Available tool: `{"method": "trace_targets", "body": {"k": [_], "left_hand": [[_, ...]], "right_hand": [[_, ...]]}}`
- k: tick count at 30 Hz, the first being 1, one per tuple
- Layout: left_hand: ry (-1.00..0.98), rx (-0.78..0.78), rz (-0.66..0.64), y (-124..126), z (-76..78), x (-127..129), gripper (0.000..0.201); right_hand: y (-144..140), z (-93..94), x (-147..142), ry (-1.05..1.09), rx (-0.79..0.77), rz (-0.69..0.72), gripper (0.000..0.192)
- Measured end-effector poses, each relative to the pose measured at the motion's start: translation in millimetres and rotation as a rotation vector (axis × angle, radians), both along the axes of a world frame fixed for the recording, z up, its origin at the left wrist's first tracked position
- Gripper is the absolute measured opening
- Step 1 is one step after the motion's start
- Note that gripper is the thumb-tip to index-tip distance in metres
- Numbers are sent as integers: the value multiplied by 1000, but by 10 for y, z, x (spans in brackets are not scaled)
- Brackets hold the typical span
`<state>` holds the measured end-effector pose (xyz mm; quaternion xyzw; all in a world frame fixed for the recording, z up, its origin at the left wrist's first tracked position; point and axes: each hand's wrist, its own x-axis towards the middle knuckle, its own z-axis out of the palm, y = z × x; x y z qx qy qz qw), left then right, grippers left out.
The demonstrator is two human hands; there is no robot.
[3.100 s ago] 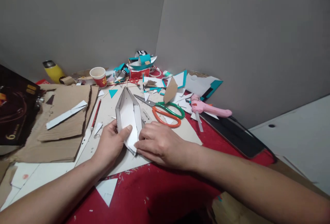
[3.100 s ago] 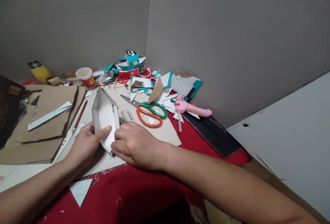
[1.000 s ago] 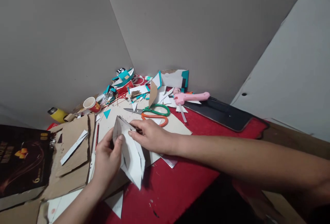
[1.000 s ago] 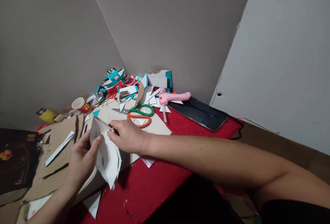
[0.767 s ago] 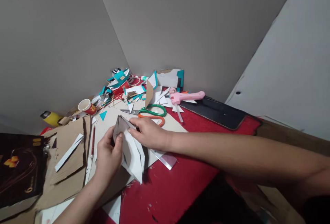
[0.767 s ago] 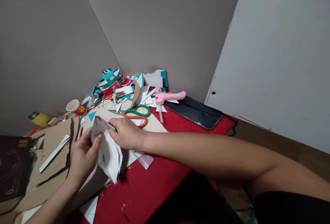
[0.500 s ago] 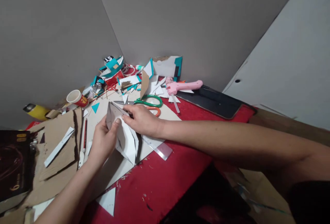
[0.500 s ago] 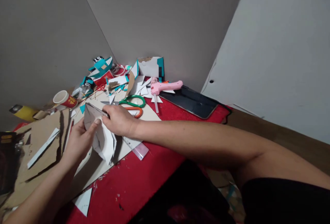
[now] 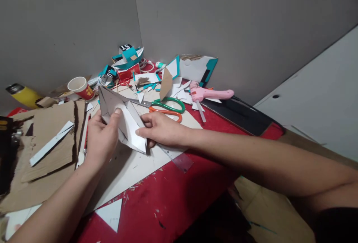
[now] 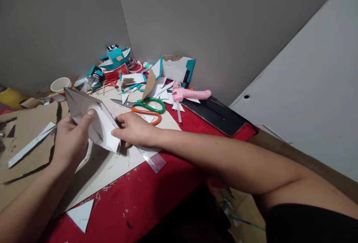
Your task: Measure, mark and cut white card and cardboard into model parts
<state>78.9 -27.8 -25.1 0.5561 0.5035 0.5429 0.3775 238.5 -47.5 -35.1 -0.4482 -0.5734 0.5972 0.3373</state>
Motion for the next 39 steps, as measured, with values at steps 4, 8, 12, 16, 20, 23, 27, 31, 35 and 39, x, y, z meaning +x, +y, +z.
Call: {"method": "trace_targets", "body": {"k": [4, 8, 12, 16, 20, 23, 27, 31, 35, 39], "left_hand": [[-108, -124, -66, -123, -9, 93, 35], [-170, -116, -91, -186, -12, 154, 32], [-224, -108, -20, -158, 64, 152, 33], [-346, -175, 7, -84, 132, 115, 34], [-419, -259, -11, -18, 82, 72, 35], [-411, -285, -49, -5, 17, 50, 33], [-380, -300, -111, -46, -8, 56, 33], [-309, -296, -135, -107, -7, 87, 33], [-267, -265, -139, -113, -43, 101, 34], [-226, -266, -120, -100, -54, 107, 35]], "right_hand": [[12, -18, -8, 98, -40, -48, 9], [-1, -41, -30, 105, -13, -86, 8], [-25, -40, -1, 35, 137, -101, 12], [-79, 27, 132, -191, 676, -277, 26], [-143, 95, 228, -372, 1203, 2, 35], [-156, 86, 222, -560, 1303, 128, 28], [-133, 49, 195, -726, 1276, 138, 25], [-129, 45, 197, -810, 1248, 142, 27], [-137, 23, 186, -885, 1218, 190, 30], [-126, 1, 166, -949, 1236, 233, 31]]}}
